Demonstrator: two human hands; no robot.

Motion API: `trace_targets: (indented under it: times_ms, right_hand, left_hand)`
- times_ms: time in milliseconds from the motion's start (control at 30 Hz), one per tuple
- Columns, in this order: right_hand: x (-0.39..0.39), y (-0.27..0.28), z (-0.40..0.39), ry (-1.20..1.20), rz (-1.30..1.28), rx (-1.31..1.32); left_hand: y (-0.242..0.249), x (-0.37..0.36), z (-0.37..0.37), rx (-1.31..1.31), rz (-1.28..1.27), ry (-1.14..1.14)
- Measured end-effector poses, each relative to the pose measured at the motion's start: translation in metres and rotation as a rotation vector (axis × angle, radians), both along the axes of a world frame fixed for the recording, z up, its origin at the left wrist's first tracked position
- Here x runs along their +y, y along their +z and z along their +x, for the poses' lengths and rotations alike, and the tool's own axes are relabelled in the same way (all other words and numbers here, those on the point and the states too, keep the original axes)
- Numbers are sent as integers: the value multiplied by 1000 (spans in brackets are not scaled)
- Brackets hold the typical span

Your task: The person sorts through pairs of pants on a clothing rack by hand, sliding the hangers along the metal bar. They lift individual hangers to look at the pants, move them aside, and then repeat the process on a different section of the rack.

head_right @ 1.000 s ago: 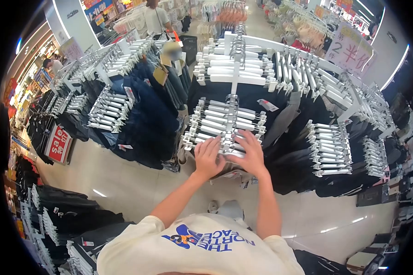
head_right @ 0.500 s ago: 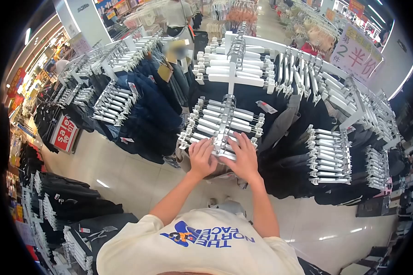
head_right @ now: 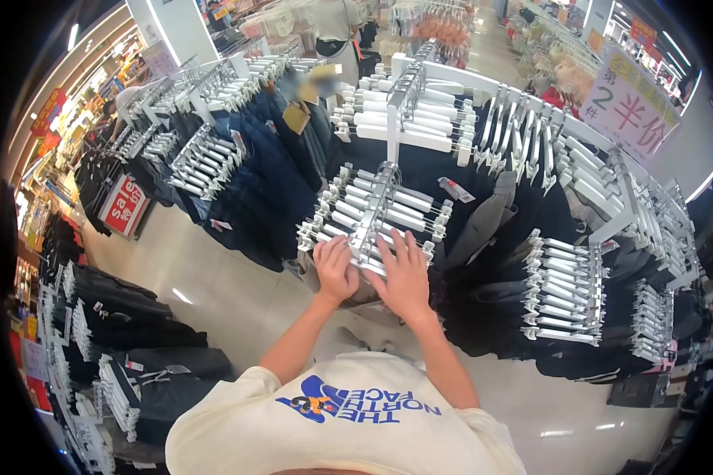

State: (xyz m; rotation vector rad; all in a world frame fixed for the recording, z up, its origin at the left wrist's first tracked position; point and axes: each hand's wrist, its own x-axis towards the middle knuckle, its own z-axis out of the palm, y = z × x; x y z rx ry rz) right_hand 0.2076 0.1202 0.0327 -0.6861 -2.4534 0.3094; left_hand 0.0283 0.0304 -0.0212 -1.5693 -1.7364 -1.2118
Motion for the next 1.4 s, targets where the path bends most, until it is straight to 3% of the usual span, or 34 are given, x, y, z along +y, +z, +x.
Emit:
trace_targets:
  times_ms: [900,1400]
  right_hand:
    - [17,-1,3,100,19,-39]
    - [9,-3,-5,39,9,-54]
  left_hand:
    - [0,6,14,4,11,168]
    - [7,1,4,32,-45,129]
